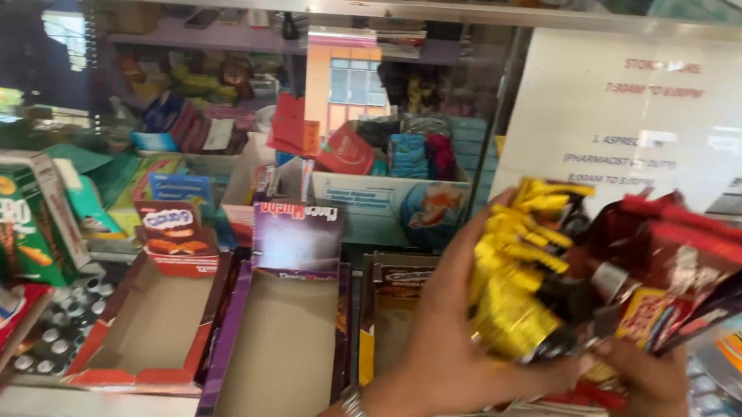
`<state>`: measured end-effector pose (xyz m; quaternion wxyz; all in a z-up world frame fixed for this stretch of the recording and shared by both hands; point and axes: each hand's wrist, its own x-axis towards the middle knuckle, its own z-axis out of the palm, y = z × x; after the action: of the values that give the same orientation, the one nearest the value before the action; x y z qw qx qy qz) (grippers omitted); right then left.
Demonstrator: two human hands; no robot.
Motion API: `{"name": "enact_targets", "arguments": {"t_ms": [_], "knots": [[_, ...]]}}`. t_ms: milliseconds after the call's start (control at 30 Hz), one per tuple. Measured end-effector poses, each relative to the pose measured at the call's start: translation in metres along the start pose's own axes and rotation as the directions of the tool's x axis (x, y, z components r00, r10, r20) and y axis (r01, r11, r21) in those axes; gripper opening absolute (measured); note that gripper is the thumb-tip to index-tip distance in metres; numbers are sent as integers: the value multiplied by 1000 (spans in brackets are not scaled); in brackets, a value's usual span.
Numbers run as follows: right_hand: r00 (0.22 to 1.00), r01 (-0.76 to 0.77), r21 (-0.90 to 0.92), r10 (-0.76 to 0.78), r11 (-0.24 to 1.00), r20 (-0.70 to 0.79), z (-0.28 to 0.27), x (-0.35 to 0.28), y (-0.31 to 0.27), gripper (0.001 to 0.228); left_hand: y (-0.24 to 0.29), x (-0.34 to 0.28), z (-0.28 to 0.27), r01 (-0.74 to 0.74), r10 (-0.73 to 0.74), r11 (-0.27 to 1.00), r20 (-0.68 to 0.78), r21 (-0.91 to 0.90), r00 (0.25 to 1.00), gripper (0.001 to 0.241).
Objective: Organizing and restocking various chocolate bars, candy, and snacks into a display case.
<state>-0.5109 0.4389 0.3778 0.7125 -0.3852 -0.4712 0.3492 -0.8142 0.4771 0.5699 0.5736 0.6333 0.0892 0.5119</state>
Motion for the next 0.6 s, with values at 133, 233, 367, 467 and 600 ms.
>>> {"name": "enact_targets", "arguments": {"t_ms": [133,233,367,467,600], "knots": [[949,-21,-17,15,1000,-315,9,9,-34,65,-59,25,18,57,-57,998,53,-4,997,117],[902,-88,7,83,996,-425,-12,3,-3,67,-106,28,23,114,-121,984,40,138,992,119],[795,-329,131,350,935,-496,-3,-4,8,55,-160,23,25,359,-360,932,-5,52,933,121],[825,-359,-23,305,933,-476,4,4,10,55,-183,24,24,578,-562,803,-140,145,815,121],[855,-410,-177,309,895,-417,12,8,15,64,-171,31,27,649,-628,754,-179,101,758,111]]}}
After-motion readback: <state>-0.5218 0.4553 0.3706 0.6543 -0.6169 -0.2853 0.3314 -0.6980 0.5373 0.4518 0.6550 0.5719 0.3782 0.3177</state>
